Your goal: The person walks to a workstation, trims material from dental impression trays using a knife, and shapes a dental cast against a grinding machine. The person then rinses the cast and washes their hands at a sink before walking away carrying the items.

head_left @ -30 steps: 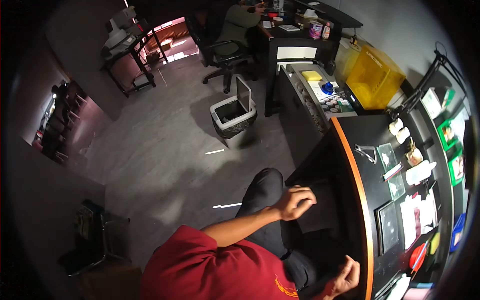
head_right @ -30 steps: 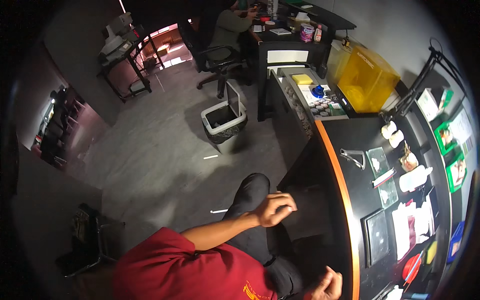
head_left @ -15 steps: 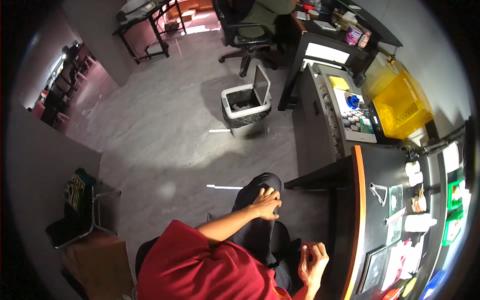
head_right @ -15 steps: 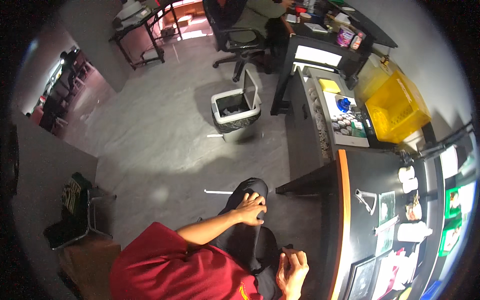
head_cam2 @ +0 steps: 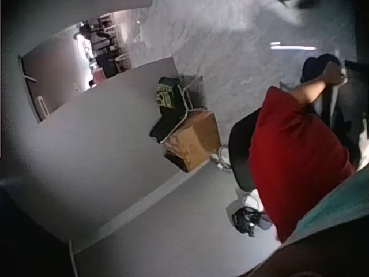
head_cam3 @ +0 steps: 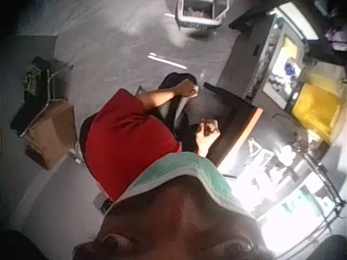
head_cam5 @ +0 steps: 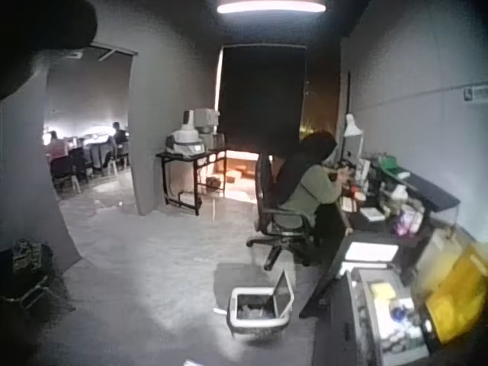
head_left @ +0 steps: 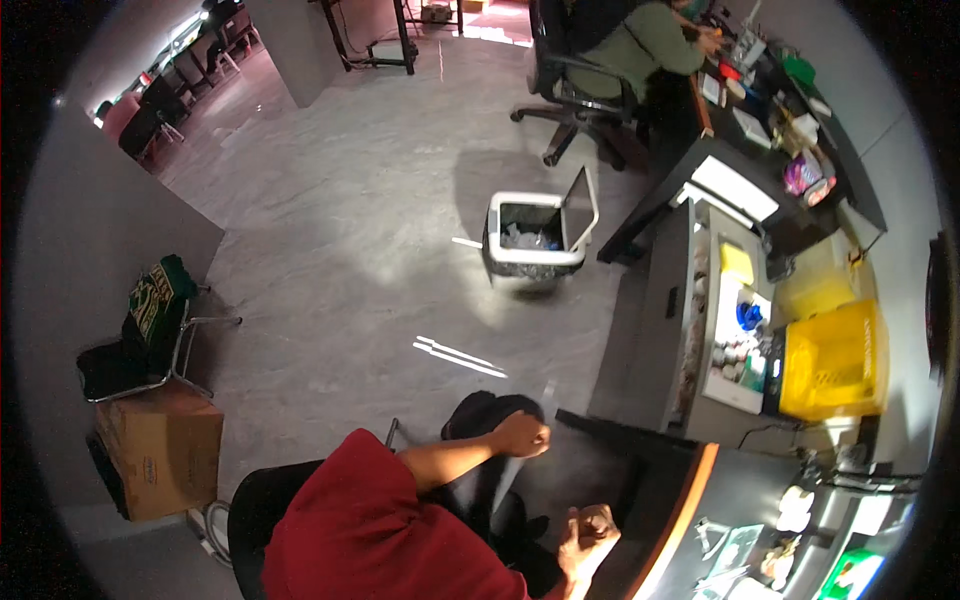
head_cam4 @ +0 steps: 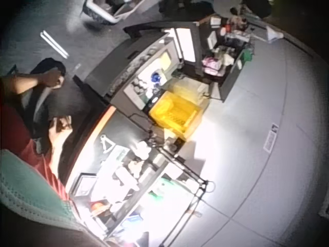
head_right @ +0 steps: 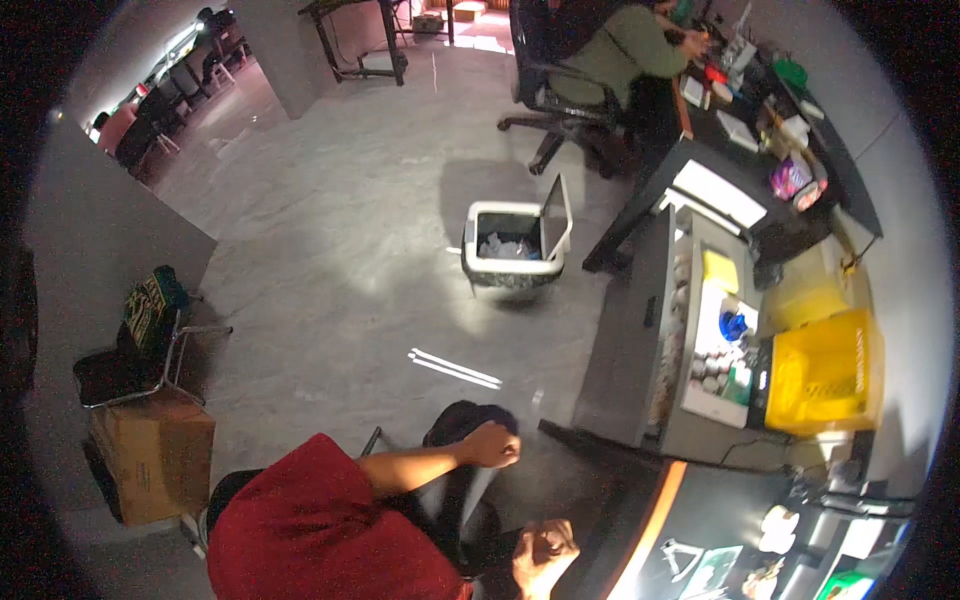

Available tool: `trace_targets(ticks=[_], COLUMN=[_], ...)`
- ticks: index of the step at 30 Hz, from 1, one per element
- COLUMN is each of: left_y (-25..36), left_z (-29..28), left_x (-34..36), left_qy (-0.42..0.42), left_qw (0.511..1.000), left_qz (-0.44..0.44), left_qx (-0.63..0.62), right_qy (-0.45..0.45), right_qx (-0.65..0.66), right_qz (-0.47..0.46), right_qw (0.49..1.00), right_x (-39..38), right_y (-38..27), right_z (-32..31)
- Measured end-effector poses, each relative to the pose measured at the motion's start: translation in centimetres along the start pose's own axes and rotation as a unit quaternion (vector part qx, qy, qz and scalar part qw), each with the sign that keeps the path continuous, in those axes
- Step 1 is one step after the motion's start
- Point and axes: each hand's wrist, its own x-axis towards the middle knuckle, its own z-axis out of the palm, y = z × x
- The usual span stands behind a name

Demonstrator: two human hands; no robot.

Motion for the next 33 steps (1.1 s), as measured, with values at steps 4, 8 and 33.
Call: trace_targets(ticks=[4, 8, 33], left_y=[-1.6, -3.2, -9.7], left_z=[-0.6, -3.8, -47.2], left_x=[-0.3, -4.5, -35.4], left_qy=[-0.007, -0.007, 0.624], left_qw=[0.997, 0.982, 0.582], left_qz=[-0.082, -0.138, -0.344], left_qx=[0.001, -0.132, -0.391], right_qy=[-0.053, -0.100, -0.439], right_qx=[-0.022, -0.072, -0.032], right_qz=[0.094, 0.149, -0.162], right_qw=[0.994, 0.981, 0.883], right_x=[3.2, 7.4, 37.5], right_y=[-5.1, -10.9, -40.5], right_z=[-1.6, -3.2, 36.5])
